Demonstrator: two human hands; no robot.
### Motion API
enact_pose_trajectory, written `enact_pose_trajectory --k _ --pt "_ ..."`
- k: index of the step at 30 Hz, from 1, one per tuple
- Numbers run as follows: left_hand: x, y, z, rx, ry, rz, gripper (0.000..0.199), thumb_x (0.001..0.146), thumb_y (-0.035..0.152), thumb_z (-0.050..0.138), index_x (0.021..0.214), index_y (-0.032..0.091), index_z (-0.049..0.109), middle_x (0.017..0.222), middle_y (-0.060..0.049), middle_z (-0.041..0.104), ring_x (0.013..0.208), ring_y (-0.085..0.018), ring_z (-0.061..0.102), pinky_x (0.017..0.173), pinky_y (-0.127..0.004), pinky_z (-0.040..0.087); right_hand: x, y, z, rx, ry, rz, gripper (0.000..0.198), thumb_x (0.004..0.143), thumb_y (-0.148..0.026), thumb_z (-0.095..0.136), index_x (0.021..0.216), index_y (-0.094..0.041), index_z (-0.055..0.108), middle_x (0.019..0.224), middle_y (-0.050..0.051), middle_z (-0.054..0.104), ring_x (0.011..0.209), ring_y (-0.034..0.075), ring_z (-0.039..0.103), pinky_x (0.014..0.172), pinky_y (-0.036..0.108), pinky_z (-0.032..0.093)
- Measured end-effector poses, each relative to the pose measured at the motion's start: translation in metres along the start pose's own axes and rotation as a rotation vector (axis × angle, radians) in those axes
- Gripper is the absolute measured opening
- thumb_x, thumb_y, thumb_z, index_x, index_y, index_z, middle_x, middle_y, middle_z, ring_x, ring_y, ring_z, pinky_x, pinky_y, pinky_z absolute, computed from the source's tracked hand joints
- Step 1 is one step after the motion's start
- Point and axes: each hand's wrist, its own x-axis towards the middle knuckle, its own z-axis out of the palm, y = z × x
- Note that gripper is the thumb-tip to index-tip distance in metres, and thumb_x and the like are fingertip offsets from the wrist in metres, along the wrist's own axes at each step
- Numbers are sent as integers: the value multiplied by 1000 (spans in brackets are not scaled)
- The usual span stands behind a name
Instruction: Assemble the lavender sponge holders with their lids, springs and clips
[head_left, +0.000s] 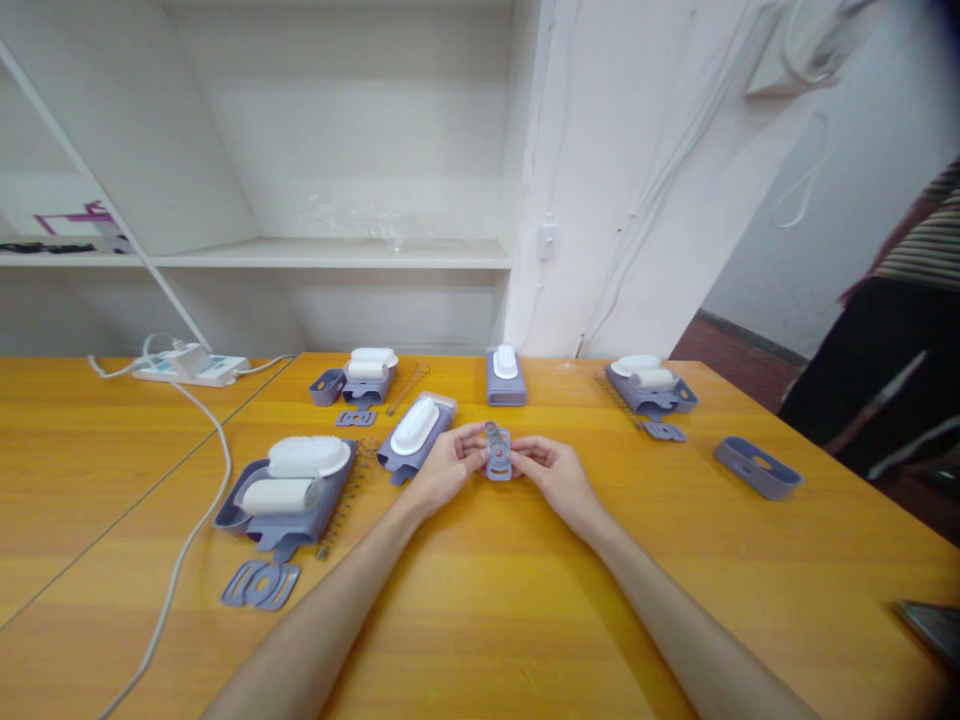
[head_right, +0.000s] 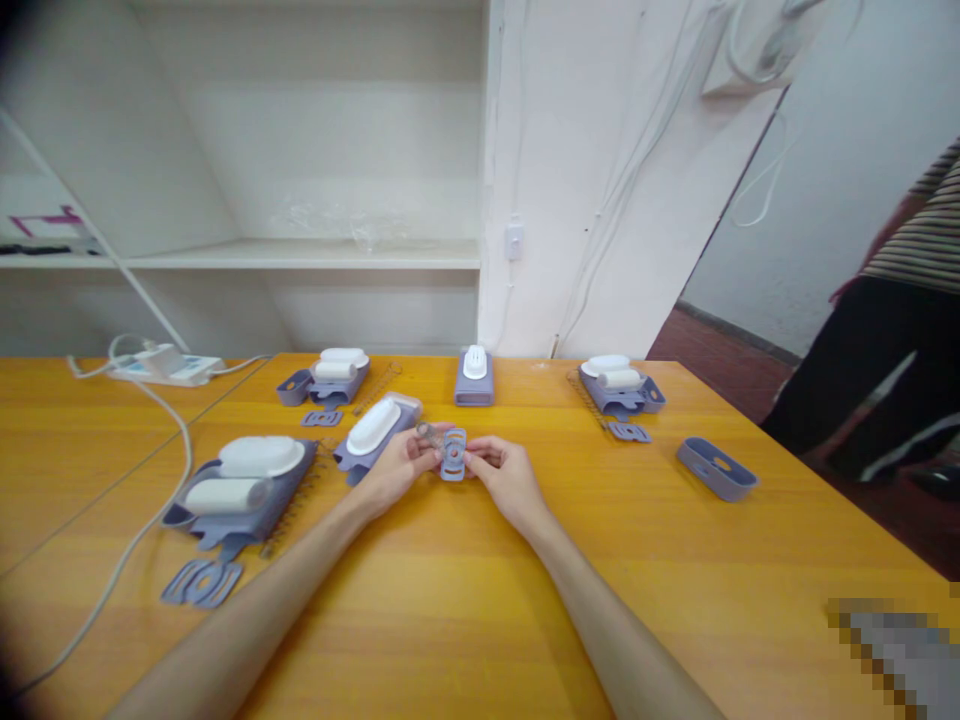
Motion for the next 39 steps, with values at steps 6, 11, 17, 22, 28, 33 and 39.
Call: enact_pose_trajectory --k 6,11,17,22,28,33,39 --pt "-1 0 -1 35 -54 3 53 70 31 70 117 11 55 90 -10 68 74 -17 63 71 -28 47 0 -3 -1 -11 3 53 43 65 -34 72 100 -13 60 63 0 67 58 15 62 63 28 49" --pt "1 -3 -4 28 -82 -20 53 69 32 70 116 12 54 81 -6 66 65 -13 60 63 -25 45 1 -5 -2 -28 -1 82 36 64 -31 71 92 -12 61 55 -1 64 51 13 59 57 25 45" --pt "-1 0 -2 24 -74 -31 48 69 30 70 111 12 55 75 -4 64 60 -11 58 59 -23 44 2 -3 -4 -22 -12 71 33 63 -32 71 89 -13 62 57 -1 63 50 12 56 55 25 44" --pt "-2 -1 1 15 -69 -18 51 71 31 68 116 13 52 80 -6 66 65 -14 60 63 -25 45 3 1 -8 -6 -50 49 36 63 -31 71 92 -13 62 62 0 64 54 13 57 59 27 47" --pt "-6 7 3 45 -93 -23 51 69 22 65 117 12 53 86 -7 66 70 -15 60 66 -27 45 2 -1 -7 1 -42 50 38 65 -32 70 95 -11 64 57 -2 60 51 11 52 55 25 41" --pt "-8 7 8 139 -67 11 58 68 27 71 120 14 50 92 -7 64 74 -15 59 70 -26 45 -1 -8 -3 2 9 49 48 63 -34 71 104 -10 62 53 -3 58 50 11 51 55 26 40" --pt "-6 2 12 177 0 44 43 77 43 62 108 13 58 93 -9 65 79 -17 61 70 -27 48 -2 -5 0 -39 20 14 43 68 -32 64 106 -12 61 61 0 63 53 12 54 56 27 43"
